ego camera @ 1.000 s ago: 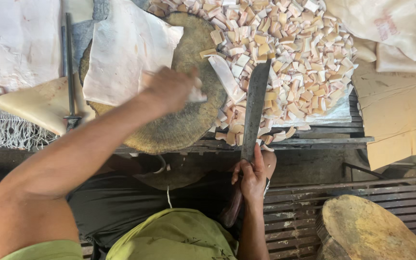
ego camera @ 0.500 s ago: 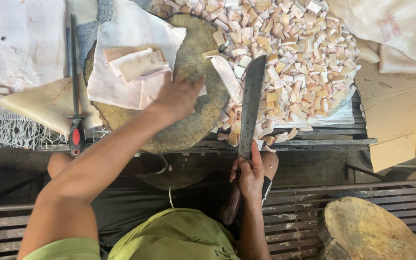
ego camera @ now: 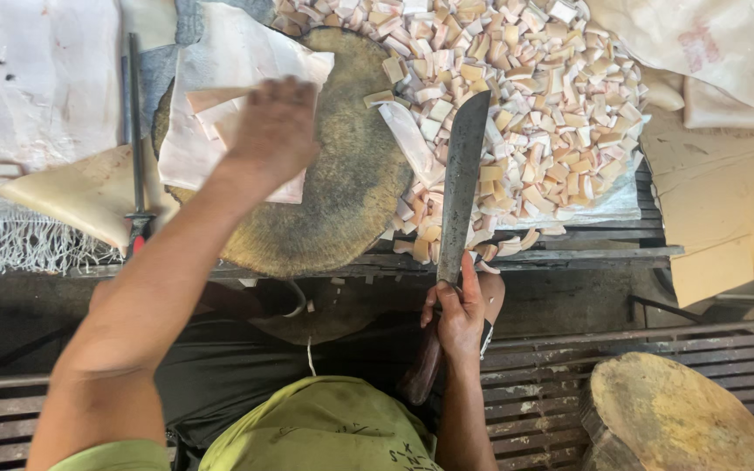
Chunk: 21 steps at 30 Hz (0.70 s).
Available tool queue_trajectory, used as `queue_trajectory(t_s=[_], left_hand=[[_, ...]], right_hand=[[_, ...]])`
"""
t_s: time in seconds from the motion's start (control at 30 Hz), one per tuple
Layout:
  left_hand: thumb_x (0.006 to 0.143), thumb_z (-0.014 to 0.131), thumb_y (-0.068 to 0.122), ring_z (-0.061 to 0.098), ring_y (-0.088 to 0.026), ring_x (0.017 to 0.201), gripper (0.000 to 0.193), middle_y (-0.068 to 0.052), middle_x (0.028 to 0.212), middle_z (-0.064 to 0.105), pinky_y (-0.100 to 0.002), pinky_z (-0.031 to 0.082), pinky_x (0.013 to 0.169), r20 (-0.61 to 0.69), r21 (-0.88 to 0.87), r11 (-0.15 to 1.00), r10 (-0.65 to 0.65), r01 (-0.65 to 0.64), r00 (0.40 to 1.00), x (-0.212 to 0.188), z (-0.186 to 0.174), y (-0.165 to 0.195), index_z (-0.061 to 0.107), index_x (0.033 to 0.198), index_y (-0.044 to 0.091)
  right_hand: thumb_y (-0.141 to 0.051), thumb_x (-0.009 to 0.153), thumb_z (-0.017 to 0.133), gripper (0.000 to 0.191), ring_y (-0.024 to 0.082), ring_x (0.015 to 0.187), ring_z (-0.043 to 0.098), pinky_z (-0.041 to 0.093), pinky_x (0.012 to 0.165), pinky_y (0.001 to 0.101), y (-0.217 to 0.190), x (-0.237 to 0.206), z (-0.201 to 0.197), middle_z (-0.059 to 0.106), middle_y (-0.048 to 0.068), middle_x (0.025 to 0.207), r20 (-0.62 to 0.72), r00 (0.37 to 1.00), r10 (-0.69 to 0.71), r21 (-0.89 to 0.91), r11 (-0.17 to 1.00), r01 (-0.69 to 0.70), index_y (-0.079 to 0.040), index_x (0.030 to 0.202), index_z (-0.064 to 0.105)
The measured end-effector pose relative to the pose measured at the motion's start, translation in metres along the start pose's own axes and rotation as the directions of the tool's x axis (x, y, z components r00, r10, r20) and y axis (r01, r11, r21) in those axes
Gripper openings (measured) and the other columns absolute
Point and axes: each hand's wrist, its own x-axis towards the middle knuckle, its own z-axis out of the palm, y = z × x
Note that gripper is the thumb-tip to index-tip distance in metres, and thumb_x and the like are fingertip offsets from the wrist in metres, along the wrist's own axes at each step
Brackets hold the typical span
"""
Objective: The person cuts large sheets of pale pork skin into small rectangular pieces using a large knife on a round wooden cutting board. The cut pieces accumulate on a white cloth beside the board.
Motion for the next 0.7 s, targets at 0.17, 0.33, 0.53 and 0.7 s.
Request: queue_trajectory(t_s=[0.17,0.33,0.53,0.7], left_hand=[[0.091,0.062,0.016,0.047,-0.045,0.129,0.058,-0.022,0.145,0.05,-0.056,0.038,0.107,-0.08,-0.383,0.92,0.056,-0.083,0.995,0.065,0.049,0.051,0.046,0.144,-0.003],[0.098,0.061,0.012,0.055,-0.039,0.13,0.032,-0.021,0.136,0.061,-0.056,0.041,0.11,-0.071,-0.157,0.981,0.1,-0.11,0.992,0.095,0.058,0.058,0.064,0.129,0.003],[0.094,0.064,0.017,0.062,-0.036,0.106,0.019,-0.021,0.11,0.068,-0.053,0.049,0.089,-0.103,-0.224,0.956,0.17,-0.189,0.98,0.084,0.041,0.069,0.068,0.106,0.002],[0.1,0.061,0.018,0.072,-0.022,0.075,0.018,-0.014,0.088,0.072,-0.038,0.056,0.068,-0.075,-0.66,0.745,0.068,-0.1,0.995,0.032,0.025,0.067,0.064,0.102,0.001]], right_hand=[[0.004,0.098,0.043,0.07,0.017,0.05,0.054,0.049,0.044,0.029,0.005,-0.005,-0.011,0.06,0.01,0.072,-0.011,0.999,-0.052,-0.009,0.999,0.052,-0.013,0.164,0.026],[0.005,0.098,0.044,0.072,0.018,0.053,0.054,0.05,0.044,0.0291,0.014,-0.011,-0.022,0.06,0.011,0.078,-0.012,0.994,-0.108,0.029,0.994,0.108,-0.015,0.165,0.025],[0.007,0.097,0.044,0.073,0.017,0.049,0.053,0.048,0.042,0.0279,0.012,-0.005,-0.021,0.06,0.012,0.075,-0.029,0.993,-0.115,0.006,0.993,0.115,-0.014,0.165,0.026],[0.005,0.098,0.044,0.072,0.014,0.054,0.053,0.049,0.044,0.0264,0.001,-0.012,-0.016,0.059,0.009,0.076,0.012,0.985,-0.173,-0.026,0.984,0.173,-0.013,0.165,0.024]])
